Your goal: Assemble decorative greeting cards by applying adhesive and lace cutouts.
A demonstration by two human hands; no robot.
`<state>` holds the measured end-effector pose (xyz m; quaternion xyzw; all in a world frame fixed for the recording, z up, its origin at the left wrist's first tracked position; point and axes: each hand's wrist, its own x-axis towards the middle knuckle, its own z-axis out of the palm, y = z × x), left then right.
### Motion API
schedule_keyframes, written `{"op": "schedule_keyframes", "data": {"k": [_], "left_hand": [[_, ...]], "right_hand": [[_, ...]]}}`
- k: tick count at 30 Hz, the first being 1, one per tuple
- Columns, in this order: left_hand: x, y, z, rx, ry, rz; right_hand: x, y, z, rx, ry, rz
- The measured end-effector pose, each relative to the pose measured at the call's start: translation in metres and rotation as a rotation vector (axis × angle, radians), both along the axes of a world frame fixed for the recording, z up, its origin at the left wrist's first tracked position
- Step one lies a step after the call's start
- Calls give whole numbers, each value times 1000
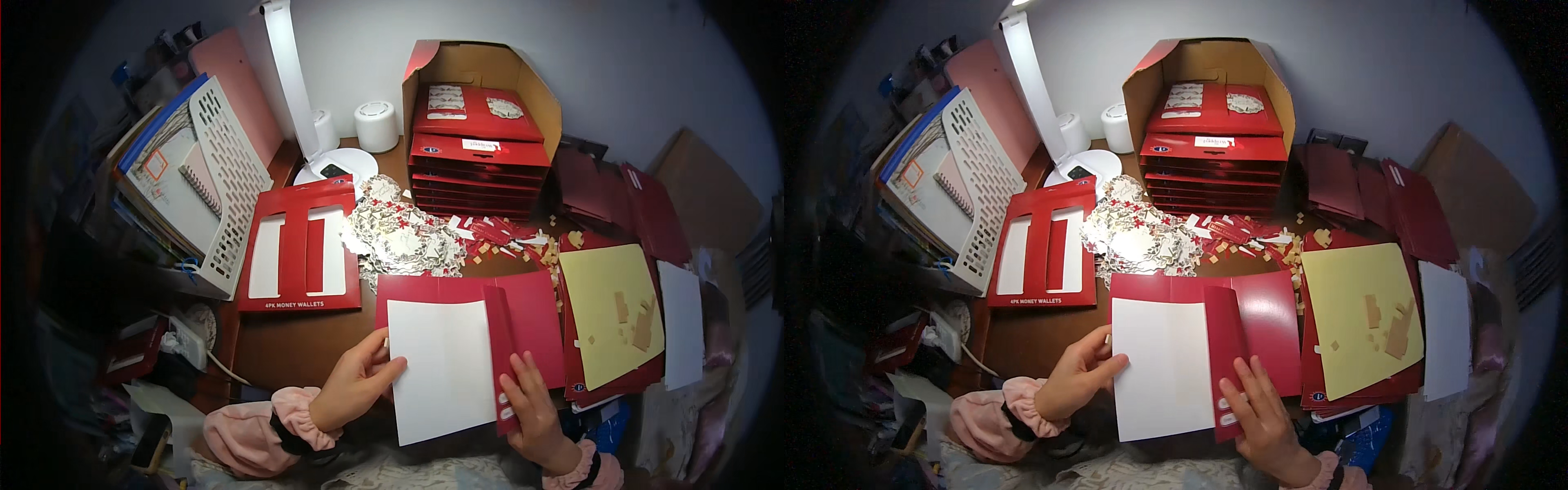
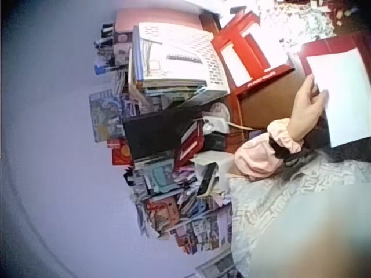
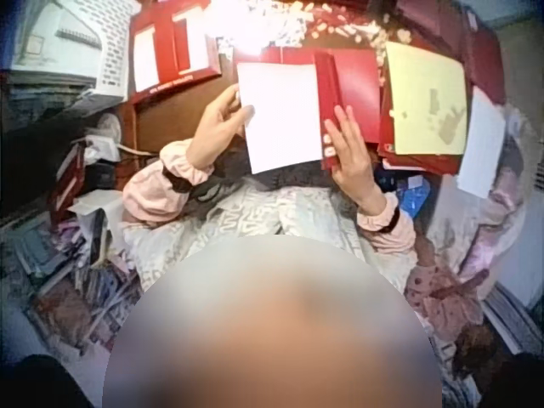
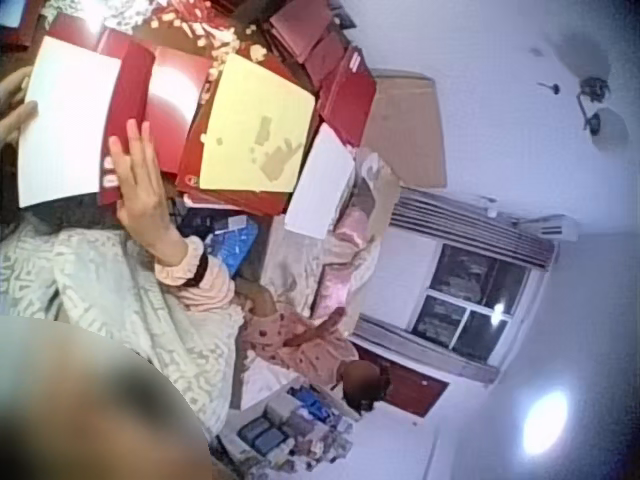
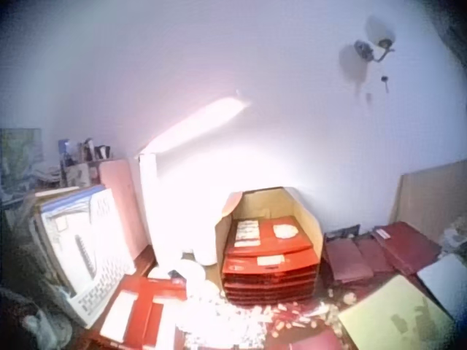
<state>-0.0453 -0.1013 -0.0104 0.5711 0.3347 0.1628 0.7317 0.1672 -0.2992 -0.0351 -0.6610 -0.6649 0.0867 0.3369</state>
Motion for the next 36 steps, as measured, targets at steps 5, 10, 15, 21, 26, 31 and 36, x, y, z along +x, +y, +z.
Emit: {"op": "schedule_keyframes", "data": {"k": [5, 10, 15, 21, 26, 31, 36], "left_hand": [[6, -2, 6, 11, -2, 33], [10, 0, 7, 121, 34, 36], [10, -11, 20, -56, -7, -20], [28, -21, 5, 578, -1, -326], [41, -26, -4, 972, 49, -427], [48, -30, -5, 1168, 153, -486], [51, -35, -10, 1350, 297, -555]], "right_hand": [[-1, 7, 0, -128, -80, 72], [-7, 12, 1, -218, -175, 74], [-12, 17, 16, -214, -130, 66], [-13, 23, 22, -186, -110, 68], [-10, 25, 20, -134, -45, 90], [-8, 21, 12, -12, 474, -8], [-2, 25, 16, -20, 579, -112]]}}
